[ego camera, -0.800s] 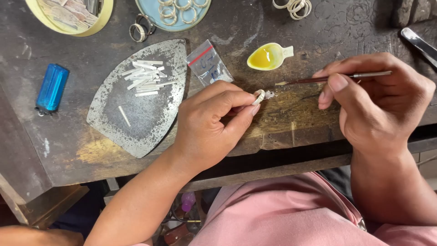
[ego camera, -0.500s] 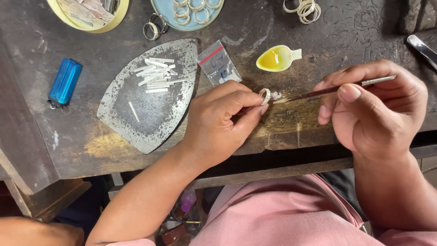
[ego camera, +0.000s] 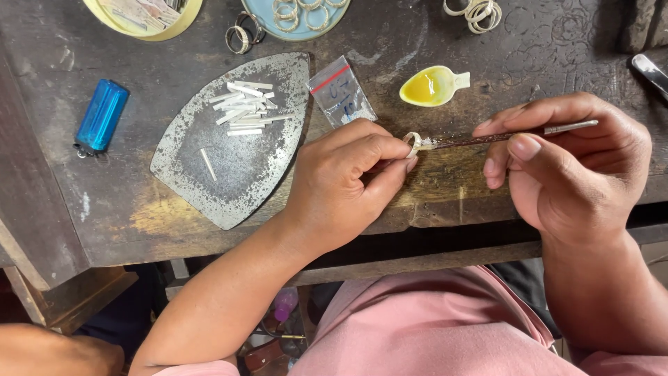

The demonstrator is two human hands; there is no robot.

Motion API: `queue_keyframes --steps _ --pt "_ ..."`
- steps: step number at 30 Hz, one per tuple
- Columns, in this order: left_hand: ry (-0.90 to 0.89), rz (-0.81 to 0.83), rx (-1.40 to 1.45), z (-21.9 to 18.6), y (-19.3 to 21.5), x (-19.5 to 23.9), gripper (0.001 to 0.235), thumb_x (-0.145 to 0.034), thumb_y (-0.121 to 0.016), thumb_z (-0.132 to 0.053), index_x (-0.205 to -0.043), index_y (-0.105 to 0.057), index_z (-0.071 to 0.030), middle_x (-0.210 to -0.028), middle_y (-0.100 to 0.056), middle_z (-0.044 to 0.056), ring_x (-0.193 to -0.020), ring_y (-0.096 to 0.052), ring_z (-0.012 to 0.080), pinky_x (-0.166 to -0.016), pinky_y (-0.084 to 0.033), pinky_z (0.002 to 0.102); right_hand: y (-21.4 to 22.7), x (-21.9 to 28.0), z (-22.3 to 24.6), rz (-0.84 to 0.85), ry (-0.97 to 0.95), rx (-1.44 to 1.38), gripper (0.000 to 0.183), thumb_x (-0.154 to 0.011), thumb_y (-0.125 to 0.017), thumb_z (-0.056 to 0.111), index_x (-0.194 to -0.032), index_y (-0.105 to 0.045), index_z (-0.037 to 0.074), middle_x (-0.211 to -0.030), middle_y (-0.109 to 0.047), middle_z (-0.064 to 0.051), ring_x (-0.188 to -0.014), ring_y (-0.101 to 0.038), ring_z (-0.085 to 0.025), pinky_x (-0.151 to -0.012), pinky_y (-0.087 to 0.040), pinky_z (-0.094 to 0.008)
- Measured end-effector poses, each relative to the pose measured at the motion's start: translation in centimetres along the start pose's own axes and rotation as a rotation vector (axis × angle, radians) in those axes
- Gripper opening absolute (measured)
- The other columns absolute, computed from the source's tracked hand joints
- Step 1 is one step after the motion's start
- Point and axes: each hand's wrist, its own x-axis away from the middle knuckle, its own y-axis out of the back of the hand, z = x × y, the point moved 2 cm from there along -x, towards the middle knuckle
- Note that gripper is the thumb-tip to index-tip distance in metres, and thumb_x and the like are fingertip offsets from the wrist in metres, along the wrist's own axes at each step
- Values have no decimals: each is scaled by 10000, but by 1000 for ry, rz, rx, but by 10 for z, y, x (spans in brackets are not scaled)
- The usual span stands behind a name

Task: The person uses a small brush to apply a yellow liquid from a container onto a small ring held in the left hand. The person repeatedly dips the brush into the liquid and coats the ring's surface. The ring is rotated to cover different areas, and the process continues throughout the clip.

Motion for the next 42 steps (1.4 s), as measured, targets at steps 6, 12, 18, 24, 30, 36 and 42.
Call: queue_keyframes --steps 6,12,18,24,30,36,42 --pt "3 1 12 0 0 0 114 -787 -647 28 -813 -558 -38 -735 -555 55 -605 -530 157 -556 -426 257 1 1 -1 -6 3 -43 134 -784 -538 3 -883 -484 -69 -917 -573 -272 -493 -538 -214 -452 -474 -219" --pt "3 5 6 1 -1 0 112 -788 -635 32 -813 -559 -46 -732 -552 55 -611 -532 162 -566 -425 262 0 0 -1 6 24 9 130 -796 -525 4 -877 -471 -82 -914 -564 -283 -491 -519 -209 -475 -451 -231" --pt "12 9 5 0 0 0 112 -789 -640 24 -816 -561 -51 -738 -555 49 -604 -530 155 -551 -416 256 3 1 -1 -28 6 -71 141 -788 -552 36 -865 -479 -57 -916 -567 -275 -487 -539 -240 -424 -463 -235" --pt "53 5 60 -1 1 -1 97 -783 -646 18 -797 -571 -42 -741 -565 55 -609 -532 144 -564 -422 237 2 0 -1 -26 16 -61 124 -810 -545 45 -844 -486 -58 -882 -571 -256 -463 -524 -208 -414 -452 -226" --pt "66 14 57 -2 1 -2 87 -792 -638 8 -792 -569 -45 -737 -557 51 -599 -515 139 -559 -412 237 3 0 -2 -1 7 -40 132 -812 -545 42 -866 -486 -63 -892 -576 -254 -457 -524 -197 -418 -449 -220" --pt "57 16 60 -2 1 -2 88 -794 -636 8 -799 -566 -45 -739 -559 55 -606 -523 150 -564 -414 244 2 0 -1 -6 5 -22 126 -819 -540 29 -865 -482 -73 -879 -572 -259 -454 -517 -196 -420 -447 -215" --pt "58 18 50 -2 1 -1 85 -797 -630 9 -798 -569 -50 -744 -563 53 -605 -526 146 -560 -415 240 3 -1 -2 -14 5 -13 110 -831 -533 21 -869 -481 -69 -878 -570 -257 -464 -528 -207 -414 -440 -224"
